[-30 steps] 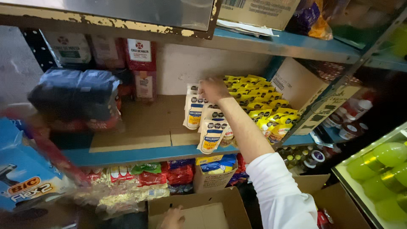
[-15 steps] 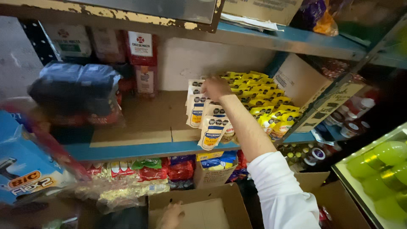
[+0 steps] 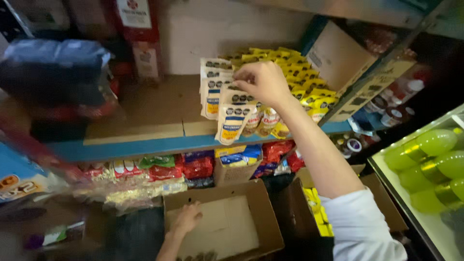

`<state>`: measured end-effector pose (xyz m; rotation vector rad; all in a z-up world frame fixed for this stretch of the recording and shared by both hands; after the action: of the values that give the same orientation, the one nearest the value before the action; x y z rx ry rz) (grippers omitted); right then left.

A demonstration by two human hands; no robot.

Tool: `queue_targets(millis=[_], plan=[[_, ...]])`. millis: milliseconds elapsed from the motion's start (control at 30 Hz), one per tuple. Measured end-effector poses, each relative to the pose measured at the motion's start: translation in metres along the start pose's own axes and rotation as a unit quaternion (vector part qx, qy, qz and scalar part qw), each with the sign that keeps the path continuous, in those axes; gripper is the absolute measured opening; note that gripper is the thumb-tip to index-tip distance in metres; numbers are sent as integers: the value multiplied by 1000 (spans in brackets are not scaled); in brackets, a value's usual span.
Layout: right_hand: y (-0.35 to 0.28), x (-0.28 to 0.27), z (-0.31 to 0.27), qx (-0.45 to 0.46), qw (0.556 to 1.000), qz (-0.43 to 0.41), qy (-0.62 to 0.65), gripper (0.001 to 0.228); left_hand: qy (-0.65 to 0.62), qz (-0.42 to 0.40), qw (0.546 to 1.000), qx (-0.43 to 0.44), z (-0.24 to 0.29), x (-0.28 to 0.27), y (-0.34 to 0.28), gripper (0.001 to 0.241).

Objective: The person takes sauce pouches from a cardboard box and places them in organized rows on a store shelf.

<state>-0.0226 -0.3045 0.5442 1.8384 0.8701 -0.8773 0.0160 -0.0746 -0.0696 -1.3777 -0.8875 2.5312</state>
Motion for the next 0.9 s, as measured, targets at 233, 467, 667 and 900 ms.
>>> queue_targets(millis=[233,467,667,900], plan=[[-123,3,-41,-36,986,34,160,21,-4,68,998,1,-22,28,13,49],[-242,126,-17,38,978,-40,202,8,3,44,999,-13,19,-33,-82,57],[-352,304,29,133,960,-192,156,19,23,111,993,21,19,-40,-95,40],[-476,513,79,140,895,-407,113,18,71,96,993,1,17,-49,-116,53]])
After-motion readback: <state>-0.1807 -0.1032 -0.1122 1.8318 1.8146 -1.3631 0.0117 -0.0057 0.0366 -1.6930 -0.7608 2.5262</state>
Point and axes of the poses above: each hand's wrist, its own y-axis towards the middle knuckle, its own x-axis out of the palm, z = x × y, the point moved 9 cm from there along y, towards the middle knuckle, and after that the axes turned 15 degrees about y, right-handed, at the moved point
